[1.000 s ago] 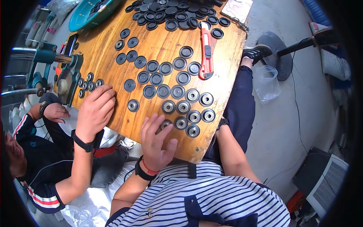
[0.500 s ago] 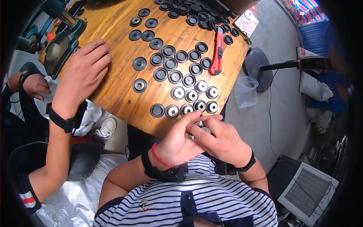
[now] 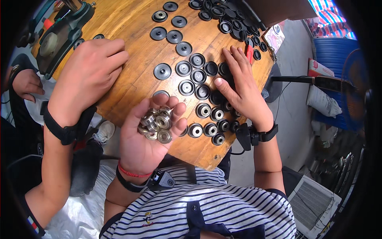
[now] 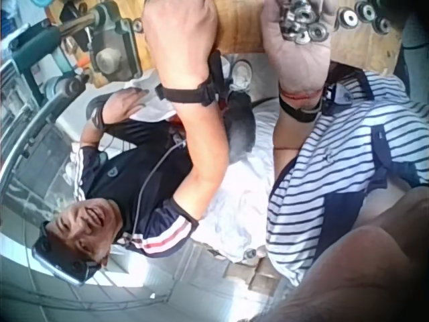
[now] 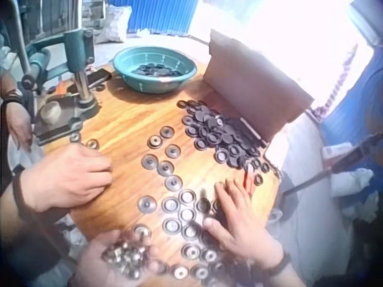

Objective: Assembling small plastic components using a mallet and manual press.

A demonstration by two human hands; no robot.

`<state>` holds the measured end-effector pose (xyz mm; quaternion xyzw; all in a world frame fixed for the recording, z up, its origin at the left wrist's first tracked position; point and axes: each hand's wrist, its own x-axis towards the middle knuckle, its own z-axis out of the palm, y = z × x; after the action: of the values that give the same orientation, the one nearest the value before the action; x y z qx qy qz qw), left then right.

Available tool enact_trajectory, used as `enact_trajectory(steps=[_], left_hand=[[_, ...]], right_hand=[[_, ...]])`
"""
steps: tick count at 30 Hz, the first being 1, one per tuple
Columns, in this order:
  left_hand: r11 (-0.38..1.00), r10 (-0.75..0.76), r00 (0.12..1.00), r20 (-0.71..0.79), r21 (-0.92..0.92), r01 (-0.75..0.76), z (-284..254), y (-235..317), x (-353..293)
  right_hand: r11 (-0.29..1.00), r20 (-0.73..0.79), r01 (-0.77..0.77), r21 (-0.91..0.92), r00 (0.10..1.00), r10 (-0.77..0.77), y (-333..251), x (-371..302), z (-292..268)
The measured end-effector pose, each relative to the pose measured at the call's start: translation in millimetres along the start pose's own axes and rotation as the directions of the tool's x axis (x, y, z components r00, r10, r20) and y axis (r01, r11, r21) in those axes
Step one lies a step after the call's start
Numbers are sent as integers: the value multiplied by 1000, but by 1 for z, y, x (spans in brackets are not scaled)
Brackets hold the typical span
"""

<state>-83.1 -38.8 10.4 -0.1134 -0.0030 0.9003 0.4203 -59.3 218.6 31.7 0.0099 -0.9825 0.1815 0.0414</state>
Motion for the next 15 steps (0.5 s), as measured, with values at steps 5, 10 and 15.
enact_trajectory(steps=[5, 10, 15], left_hand=[[938, 294, 954, -60, 209, -276, 10, 38, 38], [905, 325, 930, -174, 343, -252, 5, 44, 59], [955, 210, 957, -201, 250, -157, -5, 39, 61]], right_hand=[[990, 78, 139, -38, 988, -136, 6, 15, 12], [955, 215, 289, 63, 931, -296, -2, 11, 3], [963, 156, 226, 149, 956, -249, -7, 18, 6]])
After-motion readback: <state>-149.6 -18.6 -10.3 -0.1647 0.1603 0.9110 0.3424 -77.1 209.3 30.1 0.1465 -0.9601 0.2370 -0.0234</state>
